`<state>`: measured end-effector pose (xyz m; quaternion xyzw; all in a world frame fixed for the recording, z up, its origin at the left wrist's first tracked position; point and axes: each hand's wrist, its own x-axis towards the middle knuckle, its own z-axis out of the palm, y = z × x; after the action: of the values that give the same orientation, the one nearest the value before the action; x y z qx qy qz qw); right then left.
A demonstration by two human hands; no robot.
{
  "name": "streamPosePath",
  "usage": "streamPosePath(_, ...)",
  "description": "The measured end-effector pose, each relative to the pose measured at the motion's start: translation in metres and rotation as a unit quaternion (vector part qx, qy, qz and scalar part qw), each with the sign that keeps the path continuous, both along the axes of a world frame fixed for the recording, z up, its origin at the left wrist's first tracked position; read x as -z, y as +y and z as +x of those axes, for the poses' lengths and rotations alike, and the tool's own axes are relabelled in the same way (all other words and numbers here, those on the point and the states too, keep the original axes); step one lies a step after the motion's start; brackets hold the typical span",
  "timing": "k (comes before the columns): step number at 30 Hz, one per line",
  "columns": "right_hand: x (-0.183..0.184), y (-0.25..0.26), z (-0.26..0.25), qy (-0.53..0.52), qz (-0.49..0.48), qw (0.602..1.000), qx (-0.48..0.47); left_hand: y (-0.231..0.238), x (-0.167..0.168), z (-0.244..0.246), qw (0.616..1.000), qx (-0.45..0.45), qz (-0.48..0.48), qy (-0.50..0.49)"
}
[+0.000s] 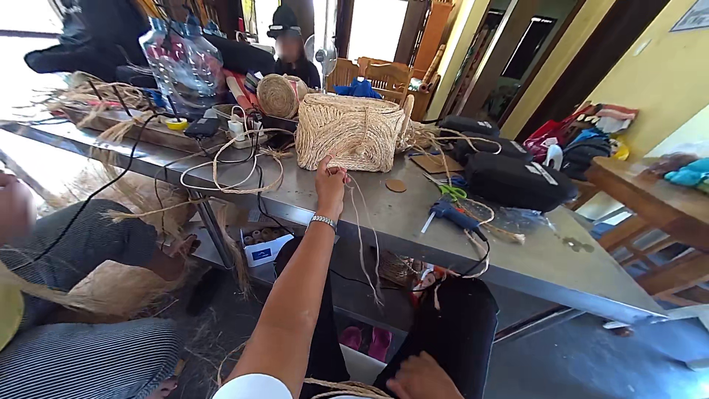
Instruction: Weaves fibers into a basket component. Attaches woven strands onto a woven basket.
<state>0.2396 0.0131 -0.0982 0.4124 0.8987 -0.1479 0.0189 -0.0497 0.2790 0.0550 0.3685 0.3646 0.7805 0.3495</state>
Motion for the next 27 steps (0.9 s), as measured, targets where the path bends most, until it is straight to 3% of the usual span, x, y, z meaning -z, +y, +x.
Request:
streamPosePath(2,-0.017,0.002,-0.003,0.012,-0.086,0.996,-0.039,0.001,0.002,0.002,1.000,0.014,0.003,0.019)
streamPosePath(3,-0.030,0.008,-0.007,0.071,-0.068,0.994,-0.043,0.001,0.003,0.003,0.999,0.030,0.005,0.038)
streamPosePath(5,-0.075,0.026,-0.023,0.190,0.063,0.979,-0.029,0.000,0.005,0.005,0.993,0.071,0.010,0.092)
streamPosePath(8,-0.148,0.076,-0.060,0.343,0.232,0.910,0.006,-0.023,-0.001,0.010,0.974,0.112,-0.007,0.194)
streamPosePath(10,-0.172,0.124,-0.087,0.418,0.290,0.860,0.038,-0.031,-0.005,0.012,0.966,0.117,-0.018,0.231)
streamPosePath(11,-0.179,0.149,-0.099,0.433,0.273,0.857,0.064,-0.030,-0.006,0.011,0.964,0.117,-0.017,0.240)
streamPosePath(14,-0.180,0.215,-0.130,0.488,0.116,0.852,0.150,-0.024,-0.001,0.008,0.961,0.103,-0.007,0.258)
streamPosePath(17,-0.168,0.247,-0.153,0.526,-0.018,0.824,0.210,-0.023,0.004,0.004,0.956,0.073,-0.020,0.285)
streamPosePath(23,-0.159,0.251,-0.152,0.505,-0.032,0.842,0.186,-0.030,-0.007,0.010,0.952,0.056,-0.037,0.297)
streamPosePath(27,-0.171,0.265,-0.147,0.446,0.023,0.872,0.199,-0.032,-0.007,0.011,0.952,0.057,-0.026,0.301)
